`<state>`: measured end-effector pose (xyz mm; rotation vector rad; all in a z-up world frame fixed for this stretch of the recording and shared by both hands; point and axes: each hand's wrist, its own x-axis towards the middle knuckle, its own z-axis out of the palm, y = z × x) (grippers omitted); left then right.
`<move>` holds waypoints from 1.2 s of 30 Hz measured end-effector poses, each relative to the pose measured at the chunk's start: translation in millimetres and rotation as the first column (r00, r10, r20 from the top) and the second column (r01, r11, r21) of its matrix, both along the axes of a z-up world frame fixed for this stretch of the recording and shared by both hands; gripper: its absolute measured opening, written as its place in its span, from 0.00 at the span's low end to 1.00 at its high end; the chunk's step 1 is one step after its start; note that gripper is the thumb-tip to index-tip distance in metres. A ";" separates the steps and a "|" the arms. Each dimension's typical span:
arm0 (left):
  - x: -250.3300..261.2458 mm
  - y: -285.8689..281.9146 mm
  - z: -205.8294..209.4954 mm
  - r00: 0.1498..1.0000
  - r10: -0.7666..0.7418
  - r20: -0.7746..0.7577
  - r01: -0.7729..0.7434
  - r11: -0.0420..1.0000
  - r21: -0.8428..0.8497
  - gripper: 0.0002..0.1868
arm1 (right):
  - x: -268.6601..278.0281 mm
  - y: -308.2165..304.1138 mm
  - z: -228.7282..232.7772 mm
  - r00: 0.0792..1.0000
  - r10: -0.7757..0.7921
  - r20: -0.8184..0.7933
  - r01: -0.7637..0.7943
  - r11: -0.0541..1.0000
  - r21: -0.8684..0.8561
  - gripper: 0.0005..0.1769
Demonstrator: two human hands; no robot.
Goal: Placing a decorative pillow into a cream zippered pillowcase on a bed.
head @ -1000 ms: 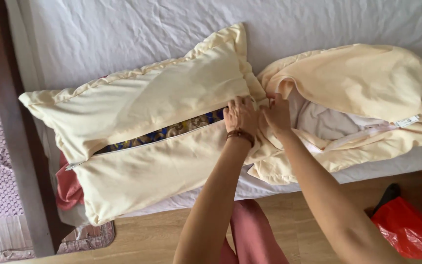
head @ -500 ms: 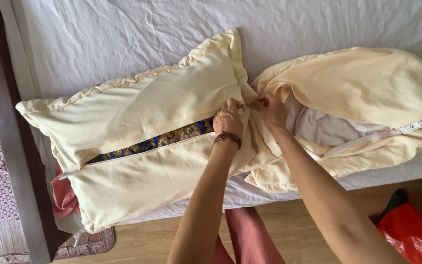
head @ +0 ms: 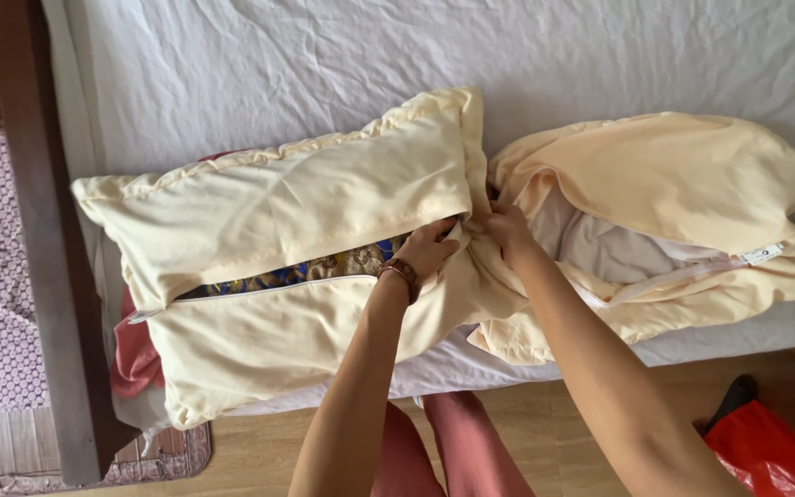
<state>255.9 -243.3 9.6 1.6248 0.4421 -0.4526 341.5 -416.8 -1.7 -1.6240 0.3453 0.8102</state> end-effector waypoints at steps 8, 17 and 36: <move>-57.2 32.7 167.9 0.976 -0.016 0.216 -0.085 0.888 0.453 0.22 | -18.6 0.2 88.6 0.966 -0.186 0.179 0.144 0.964 0.225 0.16; -154.7 15.7 330.7 0.668 0.108 0.736 -0.624 0.621 0.475 0.12 | -60.8 29.3 303.8 0.979 0.011 0.203 -0.079 0.941 0.328 0.15; -153.9 27.5 299.7 0.692 0.180 0.699 -0.625 0.634 0.455 0.09 | -94.2 50.4 280.5 0.983 -0.091 0.157 0.025 0.925 0.379 0.23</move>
